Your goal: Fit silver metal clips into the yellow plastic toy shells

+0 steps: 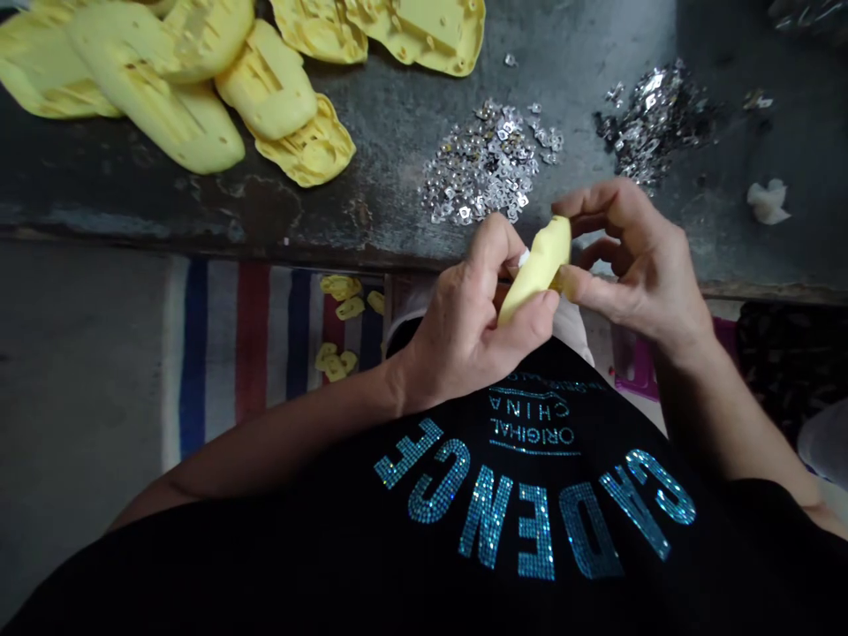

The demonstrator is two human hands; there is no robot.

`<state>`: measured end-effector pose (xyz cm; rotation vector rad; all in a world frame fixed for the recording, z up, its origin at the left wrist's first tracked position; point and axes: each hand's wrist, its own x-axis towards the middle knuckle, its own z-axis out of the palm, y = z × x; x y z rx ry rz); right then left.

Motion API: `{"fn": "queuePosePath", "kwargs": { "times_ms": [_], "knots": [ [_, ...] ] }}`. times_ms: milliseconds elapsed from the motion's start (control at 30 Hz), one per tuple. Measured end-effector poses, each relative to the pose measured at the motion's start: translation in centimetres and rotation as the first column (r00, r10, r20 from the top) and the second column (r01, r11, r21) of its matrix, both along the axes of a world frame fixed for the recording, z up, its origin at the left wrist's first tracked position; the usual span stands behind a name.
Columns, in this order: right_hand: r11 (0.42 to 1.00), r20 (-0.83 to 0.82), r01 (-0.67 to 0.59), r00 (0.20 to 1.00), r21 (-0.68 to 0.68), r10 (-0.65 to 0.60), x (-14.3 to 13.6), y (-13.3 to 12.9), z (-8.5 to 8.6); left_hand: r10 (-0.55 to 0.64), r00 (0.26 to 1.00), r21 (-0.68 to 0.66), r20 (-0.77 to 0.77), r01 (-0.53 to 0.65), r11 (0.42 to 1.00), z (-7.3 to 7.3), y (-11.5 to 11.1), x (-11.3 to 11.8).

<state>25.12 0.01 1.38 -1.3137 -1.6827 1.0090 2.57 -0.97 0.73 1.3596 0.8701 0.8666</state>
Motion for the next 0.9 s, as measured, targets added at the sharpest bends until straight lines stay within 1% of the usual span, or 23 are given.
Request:
{"fn": "queuePosePath", "kwargs": {
  "times_ms": [67, 100, 133, 167, 233, 300, 367, 433, 467, 500, 567, 667, 833, 867, 900],
  "knots": [
    [0.999, 0.005, 0.002, 1.000, 0.034, -0.002, -0.1, -0.5, -0.3, -0.006, 0.999, 0.170, -0.052, 0.015, 0.985, 0.3, 0.1, 0.0],
    [0.999, -0.001, 0.007, 1.000, 0.049, -0.007, 0.0, -0.9, -0.5, -0.026, 0.997, 0.230, -0.073, 0.042, 0.972, 0.5, 0.2, 0.0],
    [0.998, -0.007, 0.016, 1.000, 0.063, -0.016, 0.0, -1.2, -0.9, -0.070, 0.994, 0.253, -0.086, 0.090, 0.963, 0.7, 0.3, -0.1],
    [0.996, -0.004, 0.036, 0.999, 0.078, -0.035, 0.1, -1.6, -1.3, -0.131, 0.988, 0.247, -0.083, 0.148, 0.958, 0.8, 0.3, -0.3],
    [0.987, 0.030, 0.107, 0.993, 0.122, -0.111, 0.3, -2.4, -2.3, -0.258, 0.966, 0.187, -0.016, 0.257, 0.948, 0.9, 0.5, -0.7],
    [0.958, 0.025, 0.177, 0.982, 0.227, -0.187, 0.5, -2.9, -3.3, -0.352, 0.932, 0.115, 0.090, 0.341, 0.933, 0.6, 0.6, -1.2],
    [0.908, -0.047, 0.208, 0.978, 0.363, -0.205, 0.7, -3.1, -4.2, -0.388, 0.912, 0.061, 0.136, 0.383, 0.922, 0.2, 0.8, -1.5],
    [0.854, -0.110, 0.222, 0.975, 0.470, -0.193, 0.7, -3.0, -4.7, -0.412, 0.906, 0.042, 0.097, 0.409, 0.911, -0.1, 1.0, -1.7],
    [0.837, -0.118, 0.227, 0.974, 0.498, -0.194, 0.7, -2.9, -4.8, -0.417, 0.906, 0.049, 0.072, 0.415, 0.909, -0.3, 1.1, -1.8],
    [0.829, -0.115, 0.230, 0.973, 0.509, -0.199, 0.8, -2.8, -4.8, -0.420, 0.906, 0.070, 0.059, 0.416, 0.907, -0.4, 1.2, -1.8],
    [0.833, -0.094, 0.227, 0.973, 0.504, -0.209, 0.8, -2.8, -4.5, -0.428, 0.900, 0.137, 0.079, 0.415, 0.899, -0.7, 1.3, -1.8],
    [0.865, -0.054, 0.221, 0.974, 0.452, -0.220, 0.8, -3.1, -3.9, -0.417, 0.898, 0.196, 0.142, 0.387, 0.901, -1.4, 1.6, -1.9],
    [0.898, 0.009, 0.211, 0.972, 0.386, -0.233, 0.8, -3.4, -3.3, -0.417, 0.892, 0.203, 0.174, 0.382, 0.902, -2.6, 2.2, -2.4],
    [0.904, 0.012, 0.209, 0.973, 0.372, -0.230, 0.8, -3.4, -3.1, -0.417, 0.886, 0.170, 0.202, 0.387, 0.906, -2.8, 2.4, -2.5],
    [0.911, 0.015, 0.203, 0.975, 0.359, -0.223, 0.7, -3.2, -2.9, -0.413, 0.878, 0.109, 0.242, 0.399, 0.911, -3.1, 2.5, -2.6]
  ]
}}
